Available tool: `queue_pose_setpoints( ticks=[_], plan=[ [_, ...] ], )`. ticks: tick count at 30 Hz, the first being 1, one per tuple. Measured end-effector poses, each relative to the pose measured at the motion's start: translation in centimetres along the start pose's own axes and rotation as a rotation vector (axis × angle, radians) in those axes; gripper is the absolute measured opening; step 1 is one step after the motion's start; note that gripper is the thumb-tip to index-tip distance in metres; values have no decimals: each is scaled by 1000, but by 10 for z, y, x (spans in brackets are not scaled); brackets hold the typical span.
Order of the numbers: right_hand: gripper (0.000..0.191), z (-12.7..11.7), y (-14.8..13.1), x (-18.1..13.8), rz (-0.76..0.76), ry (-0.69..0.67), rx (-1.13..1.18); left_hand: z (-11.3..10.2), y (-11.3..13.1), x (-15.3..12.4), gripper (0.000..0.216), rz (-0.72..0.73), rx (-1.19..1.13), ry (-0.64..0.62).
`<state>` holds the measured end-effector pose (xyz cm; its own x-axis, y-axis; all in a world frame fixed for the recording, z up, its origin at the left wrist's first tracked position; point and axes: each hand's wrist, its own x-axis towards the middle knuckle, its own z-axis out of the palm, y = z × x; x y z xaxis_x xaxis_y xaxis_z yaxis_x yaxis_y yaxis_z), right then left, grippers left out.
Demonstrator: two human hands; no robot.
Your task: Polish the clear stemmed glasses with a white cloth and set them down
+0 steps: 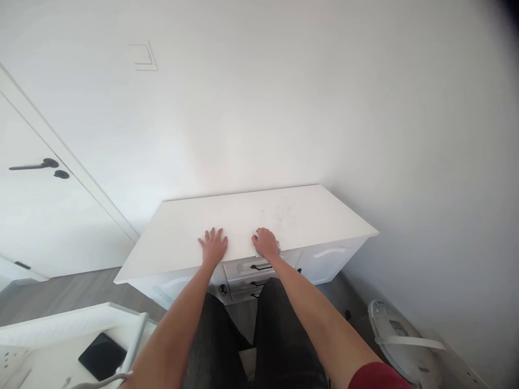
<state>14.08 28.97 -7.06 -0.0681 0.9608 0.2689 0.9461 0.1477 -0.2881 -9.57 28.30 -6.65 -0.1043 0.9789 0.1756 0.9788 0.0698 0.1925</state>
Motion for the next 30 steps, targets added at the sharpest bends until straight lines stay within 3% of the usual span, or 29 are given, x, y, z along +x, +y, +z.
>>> queue_pose_setpoints(
  ticks=[30],
  plan=[
    [23, 0, -1, -1, -5, -13, -44, 3, -2, -2, 56, -3, -8, 30]
  ],
)
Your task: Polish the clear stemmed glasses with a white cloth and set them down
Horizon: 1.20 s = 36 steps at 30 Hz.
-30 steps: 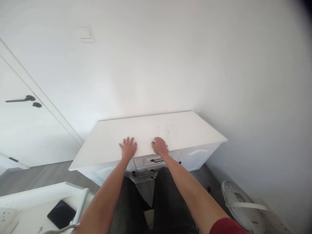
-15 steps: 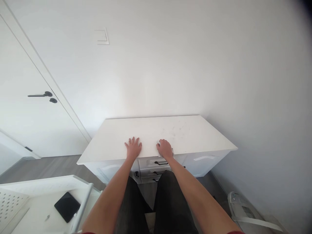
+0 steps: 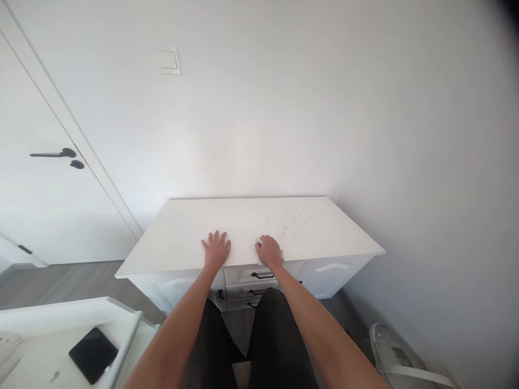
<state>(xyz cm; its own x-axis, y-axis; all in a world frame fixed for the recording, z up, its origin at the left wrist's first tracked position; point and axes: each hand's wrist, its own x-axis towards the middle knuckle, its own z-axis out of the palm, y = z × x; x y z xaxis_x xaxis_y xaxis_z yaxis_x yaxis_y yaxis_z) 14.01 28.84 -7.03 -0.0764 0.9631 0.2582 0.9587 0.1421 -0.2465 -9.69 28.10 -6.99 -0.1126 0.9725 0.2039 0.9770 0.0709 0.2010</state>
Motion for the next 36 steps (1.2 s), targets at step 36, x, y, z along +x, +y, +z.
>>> queue_pose_setpoints(
  ticks=[36],
  plan=[
    [21, -3, -1, -5, -38, -14, -42, -24, -10, -75, 24, -70, -353, 273]
  ],
)
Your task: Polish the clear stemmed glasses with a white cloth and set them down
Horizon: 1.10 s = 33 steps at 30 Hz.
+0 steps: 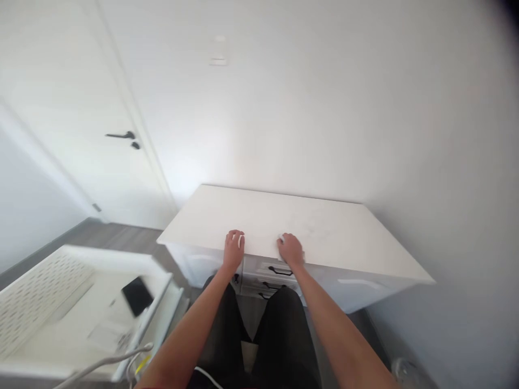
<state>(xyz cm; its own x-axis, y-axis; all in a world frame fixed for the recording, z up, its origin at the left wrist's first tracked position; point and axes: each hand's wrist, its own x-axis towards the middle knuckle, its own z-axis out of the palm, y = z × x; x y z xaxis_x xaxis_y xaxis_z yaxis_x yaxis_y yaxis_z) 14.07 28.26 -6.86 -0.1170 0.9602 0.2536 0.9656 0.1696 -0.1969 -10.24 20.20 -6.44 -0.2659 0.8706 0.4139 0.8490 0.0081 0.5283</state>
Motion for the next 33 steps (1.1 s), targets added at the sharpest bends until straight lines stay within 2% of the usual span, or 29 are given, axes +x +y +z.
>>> queue_pose_setpoints(
  ticks=[4, 7, 9, 12, 14, 17, 21, 24, 27, 30, 33],
  plan=[
    [24, 4, 3, -4, -45, -9, -5, -58, -43, -95, 16, -228, 9, 230],
    [30, 8, 4, -6, -46, -6, -14, -110, -91, -147, 18, -480, 86, 401],
    [31, 9, 4, -8, -42, -3, -20, -140, -130, -164, 22, -647, 142, 480],
    [31, 8, 2, -10, -21, 5, -31, -168, -191, -165, 29, -858, 194, 497],
    [30, 8, 0, -11, -12, 9, -34, -175, -229, -156, 35, -987, 191, 444],
    [29, 10, -1, -9, -5, 6, -42, -169, -275, -138, 41, -1140, 151, 349],
    [29, 13, 0, -8, 6, 23, -75, -145, -312, -123, 44, -1285, 69, 287],
    [29, 15, -1, -8, 14, 25, -86, -138, -324, -123, 45, -1357, -22, 291],
    [29, 15, -2, -7, 27, 21, -78, -145, -328, -129, 42, -1400, -165, 317],
    [28, 15, -2, -6, 32, 16, -64, -156, -323, -135, 37, -1397, -376, 388],
    [29, 14, -2, -6, 29, 5, -58, -161, -308, -136, 34, -1337, -649, 513]
  ],
)
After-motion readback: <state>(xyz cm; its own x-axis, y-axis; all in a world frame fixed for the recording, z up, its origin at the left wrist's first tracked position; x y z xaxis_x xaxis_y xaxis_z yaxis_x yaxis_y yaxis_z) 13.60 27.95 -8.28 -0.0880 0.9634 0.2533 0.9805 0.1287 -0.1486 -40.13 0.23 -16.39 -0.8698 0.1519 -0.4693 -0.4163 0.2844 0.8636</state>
